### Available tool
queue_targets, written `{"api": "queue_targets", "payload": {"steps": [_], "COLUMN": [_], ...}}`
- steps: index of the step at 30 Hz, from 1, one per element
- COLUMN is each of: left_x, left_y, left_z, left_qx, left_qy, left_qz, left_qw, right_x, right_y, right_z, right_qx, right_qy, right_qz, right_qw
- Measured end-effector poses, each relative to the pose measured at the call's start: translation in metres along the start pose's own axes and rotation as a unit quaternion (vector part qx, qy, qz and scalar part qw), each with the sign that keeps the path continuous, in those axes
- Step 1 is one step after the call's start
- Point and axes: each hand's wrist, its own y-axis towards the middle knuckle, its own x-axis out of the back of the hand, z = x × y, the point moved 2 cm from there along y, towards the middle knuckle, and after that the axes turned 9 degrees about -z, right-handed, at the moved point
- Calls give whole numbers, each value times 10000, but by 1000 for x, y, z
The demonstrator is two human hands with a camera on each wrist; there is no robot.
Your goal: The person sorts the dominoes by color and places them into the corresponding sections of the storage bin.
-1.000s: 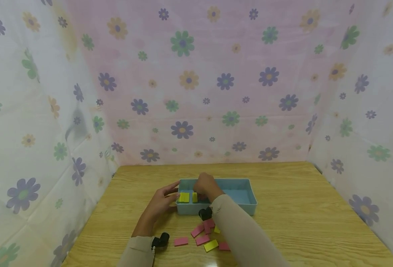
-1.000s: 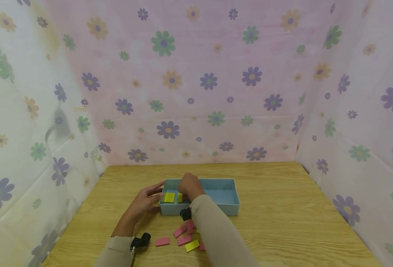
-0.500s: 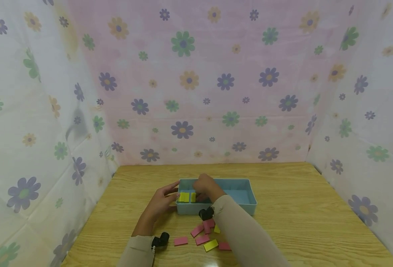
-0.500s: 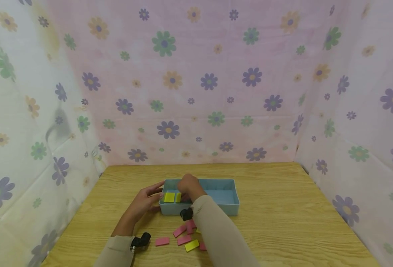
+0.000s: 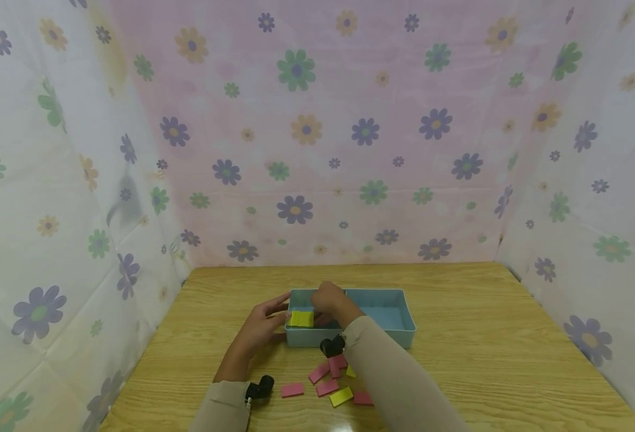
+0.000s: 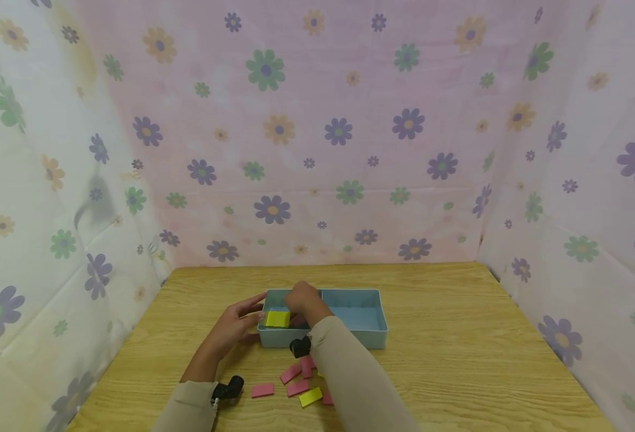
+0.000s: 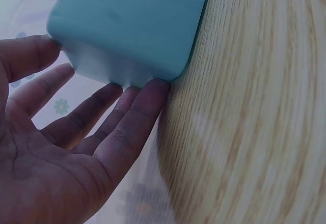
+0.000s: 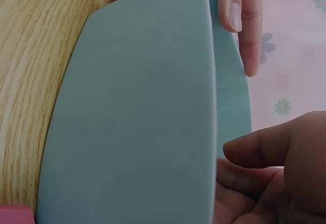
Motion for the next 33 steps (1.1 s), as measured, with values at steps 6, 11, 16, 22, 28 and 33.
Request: {"api": "queue_targets", "payload": {"steps": [6, 11, 16, 22, 28, 33], "left_x": [0, -1, -1, -1, -1, -1], "left_y": [-2, -4, -1, 1, 1, 0], "left_z": [0, 1, 1, 0, 0, -2], "left_qx": [11, 14, -18, -30, -24, 10], "left_qy": [-13, -7, 36, 53, 79, 58], "left_qz": [32, 27, 9, 38, 11, -13], "left_qw": [10000, 10000, 10000, 10000, 10000, 10000], "right_x": [0, 9, 28, 48, 67, 79], "right_y": [-2, -5, -21, -41, -61, -74], "right_z": [0, -7, -16, -34, -56, -68], "right_qx": [186, 697, 842, 1083, 1312, 1569], "right_qy": [-338, -489, 229, 615, 881, 967], "right_qz": [-264, -460, -214, -411, -775, -778], "right_qw": [9989, 9953, 9960, 9914, 9844, 9798]}}
